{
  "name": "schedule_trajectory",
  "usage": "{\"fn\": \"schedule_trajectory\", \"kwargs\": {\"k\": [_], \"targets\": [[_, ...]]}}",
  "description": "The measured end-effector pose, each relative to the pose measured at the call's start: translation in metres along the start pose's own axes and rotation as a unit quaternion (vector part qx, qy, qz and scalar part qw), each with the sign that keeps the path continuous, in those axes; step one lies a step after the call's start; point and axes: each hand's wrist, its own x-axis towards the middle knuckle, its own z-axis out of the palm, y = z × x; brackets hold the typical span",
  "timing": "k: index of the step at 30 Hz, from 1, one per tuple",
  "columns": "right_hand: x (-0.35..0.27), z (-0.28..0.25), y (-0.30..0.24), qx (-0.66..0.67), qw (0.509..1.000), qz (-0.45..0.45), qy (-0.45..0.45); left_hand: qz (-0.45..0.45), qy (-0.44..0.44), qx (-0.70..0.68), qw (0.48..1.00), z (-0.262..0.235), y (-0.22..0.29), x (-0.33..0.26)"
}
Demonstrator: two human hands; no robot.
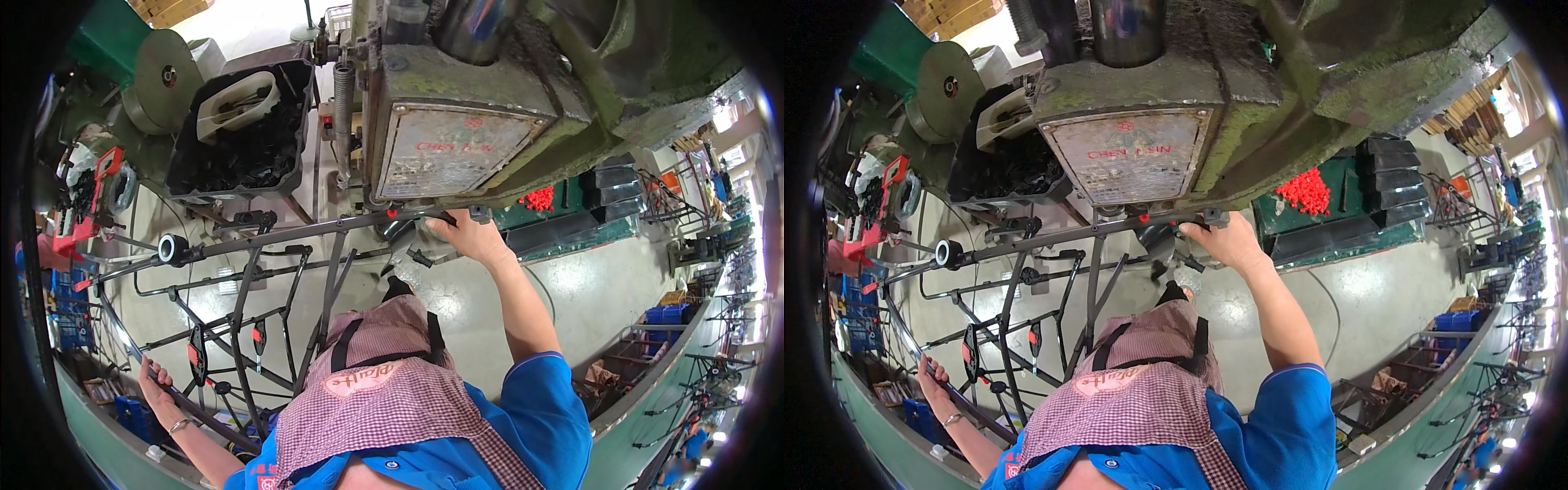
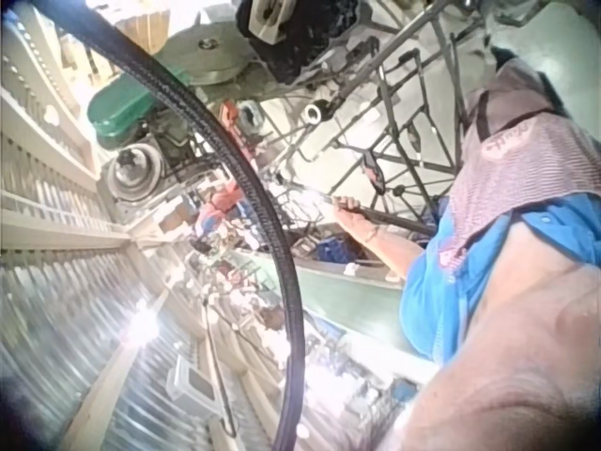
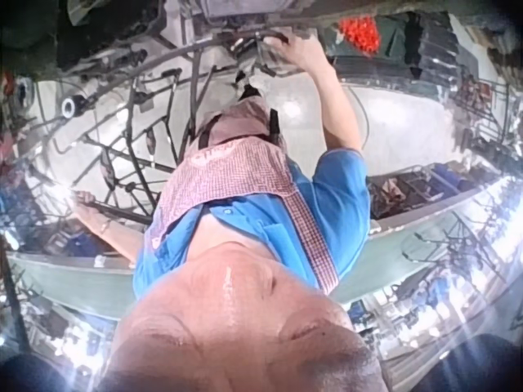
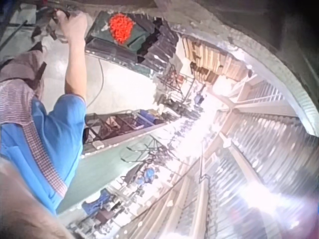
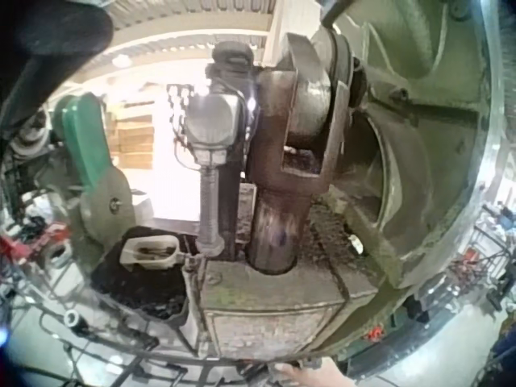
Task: The person repeatedly picks up black plastic feet and attaches them to the legs of metal chair frames using a pneumatic press. The person handles the frames and feet by hand, positions them under the press, and activates the machine to secure the parts.
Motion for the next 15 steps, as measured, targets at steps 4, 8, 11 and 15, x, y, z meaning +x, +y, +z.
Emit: {"fn": "schedule_trajectory", "kwargs": {"k": [4, 8, 11, 15], "targets": [[0.002, 0.005, 0.004, -0.007, 0.998, -0.027, 0.053, -0.002, -0.010, -0.007, 1.000, 0.000, 0.000, 0.000], [-0.003, 0.004, -0.001, -0.024, 0.997, -0.029, 0.071, -0.005, -0.026, -0.014, 1.000, -0.004, 0.001, 0.000], [-0.012, 0.009, -0.018, -0.171, 0.930, -0.186, 0.266, -0.006, -0.024, -0.016, 1.000, -0.007, 0.001, 0.001], [-0.029, 0.064, -0.047, 0.030, 0.984, -0.175, 0.015, 0.000, -0.024, -0.034, 0.999, -0.011, 0.003, -0.001]]}}
